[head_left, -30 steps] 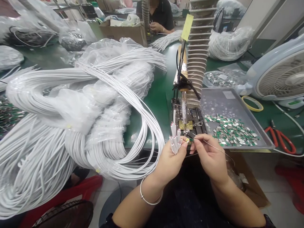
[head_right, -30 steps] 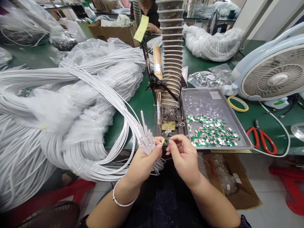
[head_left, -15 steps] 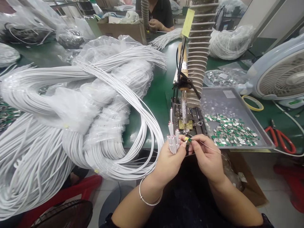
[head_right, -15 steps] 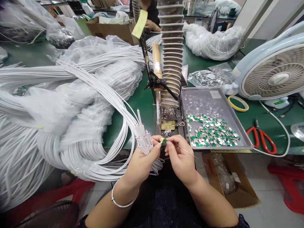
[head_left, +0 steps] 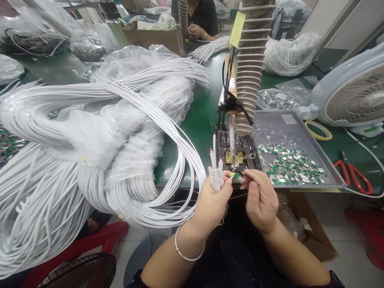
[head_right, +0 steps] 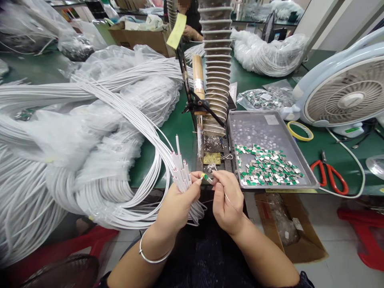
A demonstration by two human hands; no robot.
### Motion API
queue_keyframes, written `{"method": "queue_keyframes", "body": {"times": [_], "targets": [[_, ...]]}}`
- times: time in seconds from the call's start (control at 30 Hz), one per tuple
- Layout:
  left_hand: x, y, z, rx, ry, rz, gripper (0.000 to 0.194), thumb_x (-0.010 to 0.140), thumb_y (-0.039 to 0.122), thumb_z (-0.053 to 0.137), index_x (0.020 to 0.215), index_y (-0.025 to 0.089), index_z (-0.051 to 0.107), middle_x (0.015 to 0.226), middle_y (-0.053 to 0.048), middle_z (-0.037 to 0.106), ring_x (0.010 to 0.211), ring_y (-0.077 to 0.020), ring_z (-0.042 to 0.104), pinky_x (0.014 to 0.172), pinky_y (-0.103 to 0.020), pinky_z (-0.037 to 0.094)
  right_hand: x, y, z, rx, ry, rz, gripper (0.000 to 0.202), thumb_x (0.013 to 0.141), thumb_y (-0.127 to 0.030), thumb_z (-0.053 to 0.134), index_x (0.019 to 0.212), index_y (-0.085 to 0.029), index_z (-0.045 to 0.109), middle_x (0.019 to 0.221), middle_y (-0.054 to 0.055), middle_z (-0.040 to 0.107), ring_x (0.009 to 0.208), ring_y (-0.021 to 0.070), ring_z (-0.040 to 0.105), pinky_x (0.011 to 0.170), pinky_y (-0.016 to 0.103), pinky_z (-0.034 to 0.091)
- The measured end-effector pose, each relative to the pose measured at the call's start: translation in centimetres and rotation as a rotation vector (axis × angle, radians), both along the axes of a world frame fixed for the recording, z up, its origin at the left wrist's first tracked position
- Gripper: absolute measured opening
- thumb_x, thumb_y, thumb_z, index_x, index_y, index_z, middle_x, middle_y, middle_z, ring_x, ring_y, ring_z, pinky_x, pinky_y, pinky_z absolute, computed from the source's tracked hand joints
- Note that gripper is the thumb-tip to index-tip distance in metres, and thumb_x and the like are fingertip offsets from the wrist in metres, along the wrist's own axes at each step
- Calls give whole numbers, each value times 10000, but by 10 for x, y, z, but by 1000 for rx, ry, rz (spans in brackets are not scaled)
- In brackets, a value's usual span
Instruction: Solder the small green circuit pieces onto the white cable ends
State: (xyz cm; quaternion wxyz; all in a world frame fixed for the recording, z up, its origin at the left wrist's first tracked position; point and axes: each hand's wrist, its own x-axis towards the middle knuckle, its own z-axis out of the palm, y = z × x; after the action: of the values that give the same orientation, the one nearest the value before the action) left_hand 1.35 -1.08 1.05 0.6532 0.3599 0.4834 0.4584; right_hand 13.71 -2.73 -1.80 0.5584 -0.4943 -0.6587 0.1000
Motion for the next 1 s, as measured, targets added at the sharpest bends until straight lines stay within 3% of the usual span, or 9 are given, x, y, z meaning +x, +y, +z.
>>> {"method": "queue_keyframes", "body": {"times": [0.17,0.37,1.0], "targets": [[-1,1,-3,8,57,12,122,802,240,549,876,155,595,733,20,538,641,-90,454,657,-225,371,-1,-4,-7,90,83,27,383,887,-104,396,1249,-206,471,1023,93,632,808,158,645,644,311,581],[0,3,1,-3,6,7,118,803,219,546,885,155,602,698,27,521,662,-92,465,664,-217,370,1,-2,-1,160,-29,79,347,830,-27,476,1115,-194,583,995,87,670,931,187,653,786,362,573],[1,6,8,23,-75,32,71,787,199,568,831,158,607,710,28,544,581,-71,448,674,-227,394,0,6,9,154,-113,26,286,834,-57,492,1030,-222,619,965,83,654,905,186,646,747,369,575]]}}
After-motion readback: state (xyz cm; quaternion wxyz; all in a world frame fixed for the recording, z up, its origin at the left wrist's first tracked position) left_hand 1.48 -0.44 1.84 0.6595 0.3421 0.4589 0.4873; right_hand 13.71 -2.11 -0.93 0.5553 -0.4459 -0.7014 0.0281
